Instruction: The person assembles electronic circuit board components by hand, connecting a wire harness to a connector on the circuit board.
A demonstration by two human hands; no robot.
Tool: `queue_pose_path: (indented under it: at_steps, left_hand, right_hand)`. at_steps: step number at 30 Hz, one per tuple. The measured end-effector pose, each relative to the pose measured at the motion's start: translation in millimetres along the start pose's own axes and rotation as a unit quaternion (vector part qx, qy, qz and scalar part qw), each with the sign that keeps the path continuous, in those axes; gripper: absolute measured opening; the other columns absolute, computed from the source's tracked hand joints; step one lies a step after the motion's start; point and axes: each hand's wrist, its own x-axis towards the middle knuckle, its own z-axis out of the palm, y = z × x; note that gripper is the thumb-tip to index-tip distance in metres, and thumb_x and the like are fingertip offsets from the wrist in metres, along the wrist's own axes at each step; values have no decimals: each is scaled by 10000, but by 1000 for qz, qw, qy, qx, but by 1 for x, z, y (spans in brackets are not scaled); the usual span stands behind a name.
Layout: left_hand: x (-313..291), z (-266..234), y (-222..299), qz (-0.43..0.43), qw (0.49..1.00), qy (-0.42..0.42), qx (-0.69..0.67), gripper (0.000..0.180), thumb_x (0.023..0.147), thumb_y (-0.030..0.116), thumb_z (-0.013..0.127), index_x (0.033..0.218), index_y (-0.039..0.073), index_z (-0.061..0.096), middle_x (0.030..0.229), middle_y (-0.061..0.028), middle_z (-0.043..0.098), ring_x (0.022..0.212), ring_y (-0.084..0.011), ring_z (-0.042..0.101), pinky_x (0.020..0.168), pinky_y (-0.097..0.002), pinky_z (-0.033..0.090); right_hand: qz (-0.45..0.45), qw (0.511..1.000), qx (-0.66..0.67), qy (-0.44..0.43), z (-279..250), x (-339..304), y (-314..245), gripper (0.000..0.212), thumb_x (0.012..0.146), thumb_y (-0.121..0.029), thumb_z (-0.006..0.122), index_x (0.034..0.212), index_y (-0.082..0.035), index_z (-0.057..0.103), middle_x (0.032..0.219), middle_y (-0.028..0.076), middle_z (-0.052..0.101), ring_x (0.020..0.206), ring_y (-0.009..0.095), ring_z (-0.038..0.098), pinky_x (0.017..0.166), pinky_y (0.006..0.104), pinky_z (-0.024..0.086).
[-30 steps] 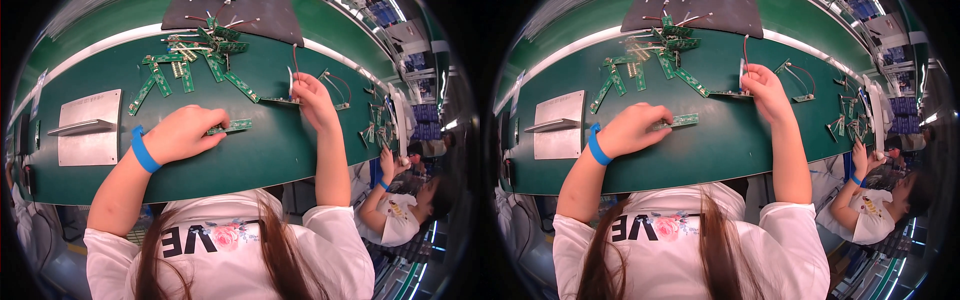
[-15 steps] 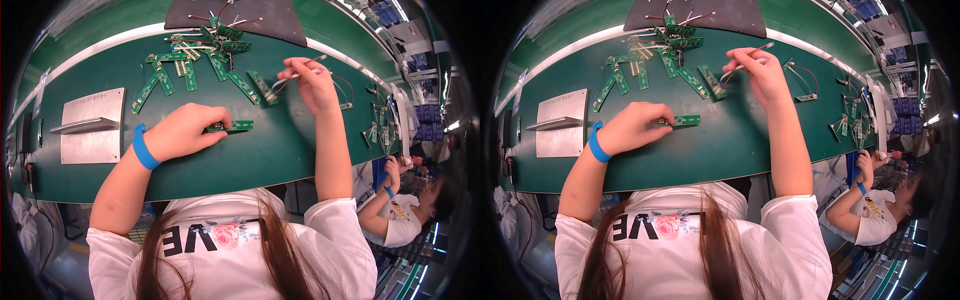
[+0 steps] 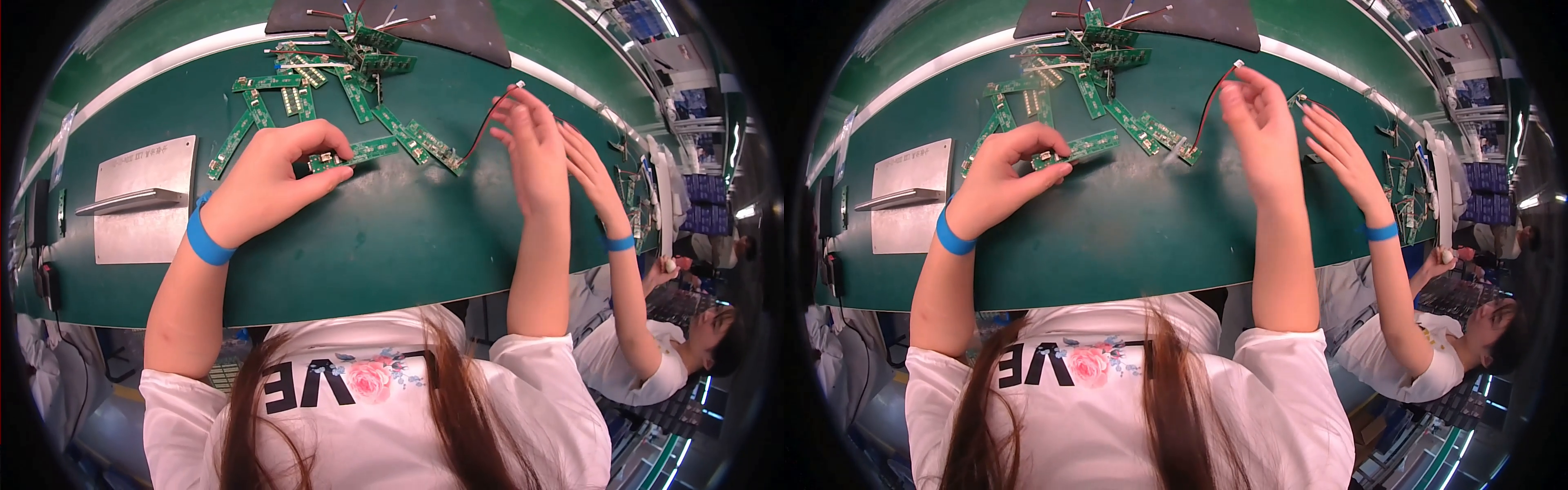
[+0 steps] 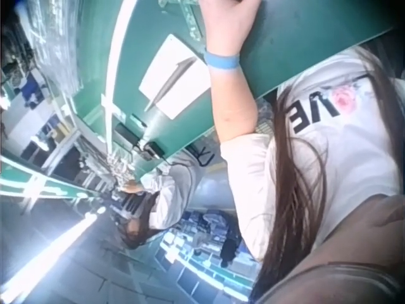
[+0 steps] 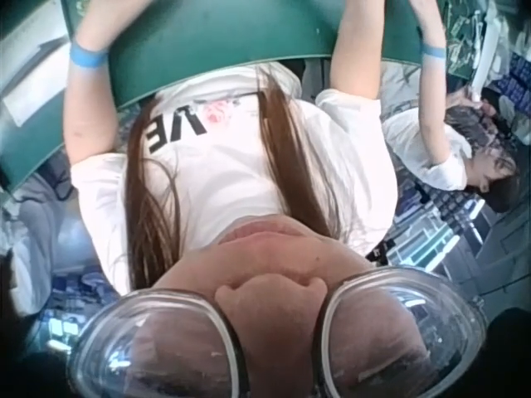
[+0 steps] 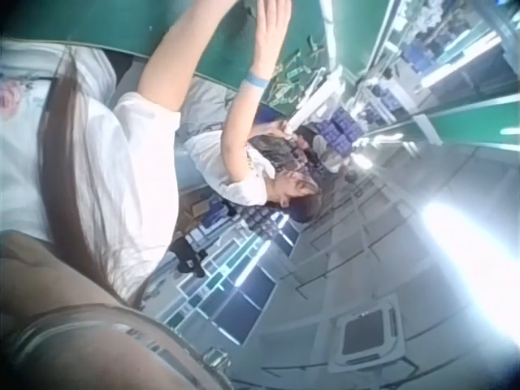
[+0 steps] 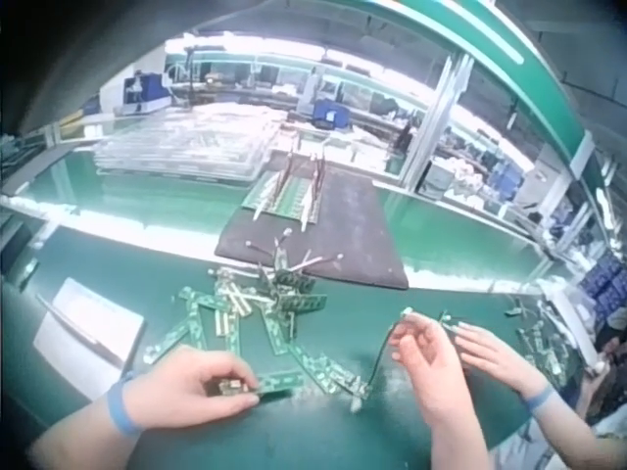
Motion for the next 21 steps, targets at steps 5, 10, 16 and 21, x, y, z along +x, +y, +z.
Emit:
queue_pose_path:
  at_steps: [5, 10, 16, 21]
  left_hand:
    - [1, 1, 0, 16, 999, -10, 28, 126, 823, 63, 668, 916, 8, 602, 834, -33, 629, 718, -98, 614, 630, -227, 450]
    - [2, 1, -12, -4, 1000, 11, 20, 136, 836, 48, 658, 937, -13, 589, 883, -37, 625, 729, -99, 610, 628, -218, 491]
    - [1, 4, -11, 7, 997, 83, 0, 137, 824, 108, 659, 918, 22, 607, 795, -32, 641, 613, -73, 552, 552, -219, 421]
    - [2, 2, -16, -17, 997, 73, -18, 148, 835, 93, 663, 939, 8, 601, 864, -29, 629, 661, -87, 597, 581, -213, 444]
  right_hand:
    - [-126, 990, -22, 57, 13, -29, -4, 328, 804, -55, 710, 1095, 7, 574, 1050, 79, 577, 993, 160, 534, 829, 292, 446]
    - [-382, 855, -345, -65, 7, -53, -21, 374, 671, 45, 677, 1020, -63, 598, 1027, 111, 585, 966, 276, 542, 846, 360, 415]
    - [-384, 774, -463, -198, 25, -44, 0, 339, 720, -60, 714, 1046, -95, 629, 1157, 52, 603, 1170, 253, 515, 982, 430, 348]
    - [-440, 753, -448, -196, 26, -34, 13, 211, 760, -84, 705, 967, -81, 666, 968, 40, 670, 1001, 214, 623, 958, 433, 419]
